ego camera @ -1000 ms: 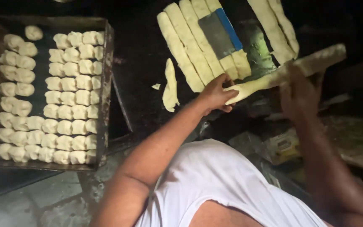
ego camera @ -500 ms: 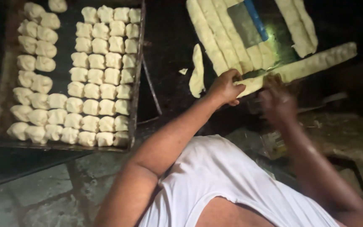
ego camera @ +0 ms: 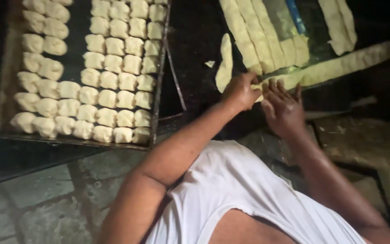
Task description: Shaping small pieces of dough and placing them onto a baking tray.
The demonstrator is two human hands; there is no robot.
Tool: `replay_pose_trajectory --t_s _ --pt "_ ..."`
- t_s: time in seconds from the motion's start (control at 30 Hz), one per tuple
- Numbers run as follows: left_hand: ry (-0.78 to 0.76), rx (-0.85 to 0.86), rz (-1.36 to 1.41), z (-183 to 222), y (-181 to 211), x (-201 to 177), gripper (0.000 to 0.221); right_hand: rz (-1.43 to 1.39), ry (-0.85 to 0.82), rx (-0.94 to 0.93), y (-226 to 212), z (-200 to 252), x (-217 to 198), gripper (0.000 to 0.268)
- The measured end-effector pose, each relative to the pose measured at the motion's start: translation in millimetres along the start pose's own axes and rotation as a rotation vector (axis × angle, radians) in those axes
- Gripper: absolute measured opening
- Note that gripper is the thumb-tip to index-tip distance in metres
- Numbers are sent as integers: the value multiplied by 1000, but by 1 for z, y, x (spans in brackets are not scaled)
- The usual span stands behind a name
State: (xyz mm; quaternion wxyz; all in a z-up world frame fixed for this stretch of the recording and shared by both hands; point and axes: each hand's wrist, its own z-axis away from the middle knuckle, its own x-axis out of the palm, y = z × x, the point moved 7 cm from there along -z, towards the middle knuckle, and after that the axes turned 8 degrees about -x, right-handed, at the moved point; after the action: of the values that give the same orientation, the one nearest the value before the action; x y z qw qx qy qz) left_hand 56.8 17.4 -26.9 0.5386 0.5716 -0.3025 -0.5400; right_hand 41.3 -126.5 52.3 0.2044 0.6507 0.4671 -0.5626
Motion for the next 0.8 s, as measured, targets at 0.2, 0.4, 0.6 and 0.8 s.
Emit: replay_pose_trajectory --t_s 0.2,0.4,0.6,0.8 --pt "90 11 -328 43 34 -51 34 -42 -4 -75 -34 0 4 55" --pt "181 39 -655 69 48 -77 16 -127 -116 -90 -59 -9 3 63" --pt "412 102 -483 94 68 -109 14 -113 -217 -268 -83 -25 6 69" --pt "520 272 -306 105 57 -107 12 -321 4 -78 65 -82 -1 14"
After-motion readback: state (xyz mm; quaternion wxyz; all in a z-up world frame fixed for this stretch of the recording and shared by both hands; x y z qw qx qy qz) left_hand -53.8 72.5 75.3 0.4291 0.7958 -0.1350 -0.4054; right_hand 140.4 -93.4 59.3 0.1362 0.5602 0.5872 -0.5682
